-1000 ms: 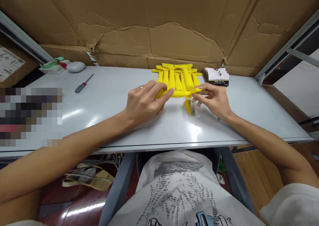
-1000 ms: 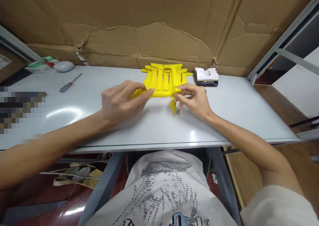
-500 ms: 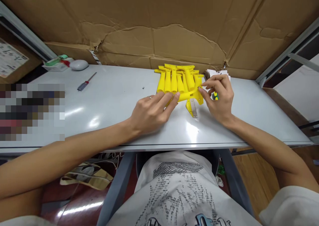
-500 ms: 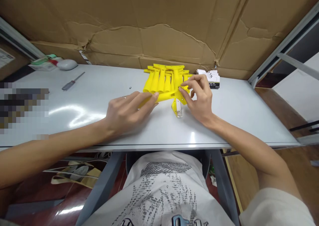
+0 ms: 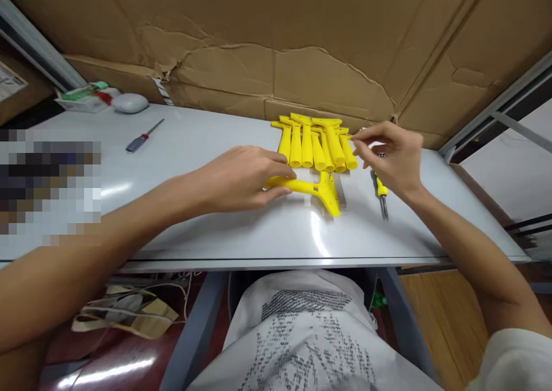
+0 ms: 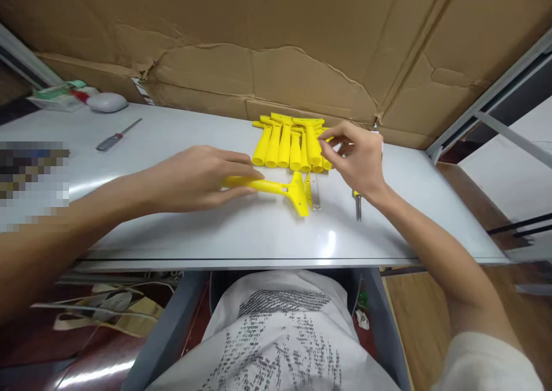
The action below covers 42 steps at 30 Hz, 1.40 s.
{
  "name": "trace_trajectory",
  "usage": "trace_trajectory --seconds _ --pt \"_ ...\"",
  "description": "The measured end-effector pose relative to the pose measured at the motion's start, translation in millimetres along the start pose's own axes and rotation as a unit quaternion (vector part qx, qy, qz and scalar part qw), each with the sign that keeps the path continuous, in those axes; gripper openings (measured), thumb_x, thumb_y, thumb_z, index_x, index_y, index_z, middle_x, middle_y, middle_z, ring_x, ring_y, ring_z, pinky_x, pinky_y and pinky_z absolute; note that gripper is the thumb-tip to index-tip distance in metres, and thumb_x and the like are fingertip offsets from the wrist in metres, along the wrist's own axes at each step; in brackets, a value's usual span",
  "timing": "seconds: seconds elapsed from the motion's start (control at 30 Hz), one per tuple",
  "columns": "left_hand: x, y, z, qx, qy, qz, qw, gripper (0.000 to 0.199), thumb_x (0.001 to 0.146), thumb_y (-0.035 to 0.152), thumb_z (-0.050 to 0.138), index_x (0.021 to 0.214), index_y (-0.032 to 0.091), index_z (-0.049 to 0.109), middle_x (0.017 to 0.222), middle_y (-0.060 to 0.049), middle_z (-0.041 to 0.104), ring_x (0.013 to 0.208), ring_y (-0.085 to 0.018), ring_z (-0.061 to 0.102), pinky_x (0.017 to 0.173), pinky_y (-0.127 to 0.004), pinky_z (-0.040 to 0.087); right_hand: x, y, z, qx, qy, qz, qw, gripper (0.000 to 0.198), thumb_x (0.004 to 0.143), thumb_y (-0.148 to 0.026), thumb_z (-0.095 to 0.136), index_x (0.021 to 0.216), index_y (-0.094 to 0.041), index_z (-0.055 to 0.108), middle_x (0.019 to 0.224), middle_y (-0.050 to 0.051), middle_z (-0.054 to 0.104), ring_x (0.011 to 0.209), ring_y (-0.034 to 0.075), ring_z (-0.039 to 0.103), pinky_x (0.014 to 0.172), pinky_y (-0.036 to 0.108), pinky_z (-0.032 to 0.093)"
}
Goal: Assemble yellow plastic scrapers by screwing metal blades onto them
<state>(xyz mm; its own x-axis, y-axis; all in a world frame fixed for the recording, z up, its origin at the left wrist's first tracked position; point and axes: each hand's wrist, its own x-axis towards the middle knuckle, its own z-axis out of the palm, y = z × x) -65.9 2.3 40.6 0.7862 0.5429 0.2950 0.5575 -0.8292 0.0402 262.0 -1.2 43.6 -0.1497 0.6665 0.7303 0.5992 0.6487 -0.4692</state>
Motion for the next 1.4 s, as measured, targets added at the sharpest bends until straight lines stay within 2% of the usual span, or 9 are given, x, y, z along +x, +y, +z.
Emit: trace_trajectory --seconds 0.23,0.37,0.53,0.67,0.83,0.93,1.03,1.2,1.4 --pt "9.0 27.3 8.1 0.056 -0.162 -0.091 0.981 0.016 0.107 0.029 0.064 0.115 0.019 0.075 0.120 -0.013 0.081 0.111 -0.033 0.078 0.083 -0.040 0.056 101.8 -33.9 116.6 -0.113 -0.403 -0.077 0.905 0.020 0.095 -0.006 0.076 0.107 -0.016 0.087 0.103 0.006 0.086 0.095 0.018 0.075 0.090 0.030 0.054" --pt "3.7 22.9 2.7 0.087 -0.158 -0.082 0.980 0.011 0.104 0.025 0.063 0.104 0.019 0.073 0.108 -0.013 0.082 0.095 -0.031 0.077 0.070 -0.037 0.048 119.0 -39.4 173.8 -0.160 -0.468 -0.083 0.865 0.029 0.090 0.001 0.076 0.112 -0.012 0.090 0.106 0.009 0.086 0.093 0.019 0.071 0.080 0.029 0.046" --pt "-10.7 -18.5 -17.8 0.050 -0.224 -0.087 0.969 0.008 0.098 0.029 0.071 0.092 0.027 0.075 0.086 -0.002 0.080 0.064 -0.021 0.065 0.059 -0.032 0.035 113.0 -22.6 195.7 -0.128 -0.491 -0.085 0.858 0.021 0.095 -0.003 0.075 0.109 -0.012 0.088 0.102 0.009 0.084 0.087 0.016 0.067 0.080 0.027 0.046" --pt "-13.1 -48.1 -23.8 -0.026 -0.259 -0.100 0.960 0.005 0.087 0.029 0.078 0.091 0.030 0.080 0.087 0.001 0.082 0.068 -0.022 0.071 0.059 -0.030 0.040 107.0 -28.0 169.3 -0.127 -0.455 -0.104 0.875 0.016 0.100 -0.012 0.077 0.113 -0.014 0.085 0.112 0.009 0.083 0.097 0.017 0.068 0.085 0.027 0.045" --pt "-10.9 -88.1 -32.5 -0.138 -0.225 -0.074 0.962 0.031 0.096 0.057 0.078 0.101 0.028 0.086 0.096 -0.001 0.085 0.080 -0.021 0.075 0.075 -0.029 0.054 64.0 -47.4 78.4 -0.222 -0.309 -0.029 0.924 0.021 0.109 -0.020 0.057 0.102 -0.015 0.077 0.088 0.008 0.075 0.080 0.019 0.062 0.076 0.033 0.037" --pt "-8.1 -114.3 -28.6 -0.082 -0.091 -0.155 0.980 0.054 0.097 0.074 0.077 0.110 0.022 0.086 0.103 -0.005 0.086 0.089 -0.021 0.075 0.087 -0.032 0.057 22.3 -46.2 30.7 -0.332 -0.380 0.066 0.861 0.045 0.113 -0.055 0.059 0.091 -0.018 0.073 0.078 0.010 0.071 0.075 0.025 0.063 0.069 0.036 0.034" --pt "-0.6 -125.7 -10.8 -0.058 -0.037 -0.221 0.973 0.064 0.090 0.077 0.079 0.122 0.022 0.084 0.114 -0.008 0.085 0.098 -0.027 0.079 0.093 -0.038 0.058 -10.9 -34.2 12.6 -0.368 -0.423 0.115 0.820 0.056 0.108 -0.071 0.063 0.120 -0.017 0.073 0.093 0.015 0.079 0.088 0.034 0.072 0.069 0.038 0.038" --pt "11.2 -115.4 15.8 -0.092 -0.097 -0.205 0.970 0.067 0.085 0.071 0.075 0.127 0.020 0.086 0.128 -0.012 0.084 0.105 -0.030 0.079 0.094 -0.038 0.058 -28.1 -8.9 15.0 -0.260 -0.437 0.090 0.856 0.040 0.108 -0.034 0.057 0.142 -0.013 0.064 0.102 0.014 0.083 0.091 0.032 0.077 0.077 0.039 0.049" --pt "11.1 -98.8 13.9 -0.003 -0.052 -0.228 0.972 0.053 0.094 0.061 0.068 0.124 0.022 0.088 0.122 -0.010 0.082 0.103 -0.030 0.076 0.094 -0.038 0.056 -19.3 5.6 4.4 -0.227 -0.342 0.109 0.905 0.039 0.095 -0.016 0.063 0.131 -0.013 0.080 0.097 0.010 0.085 0.085 0.026 0.078 0.082 0.036 0.052"
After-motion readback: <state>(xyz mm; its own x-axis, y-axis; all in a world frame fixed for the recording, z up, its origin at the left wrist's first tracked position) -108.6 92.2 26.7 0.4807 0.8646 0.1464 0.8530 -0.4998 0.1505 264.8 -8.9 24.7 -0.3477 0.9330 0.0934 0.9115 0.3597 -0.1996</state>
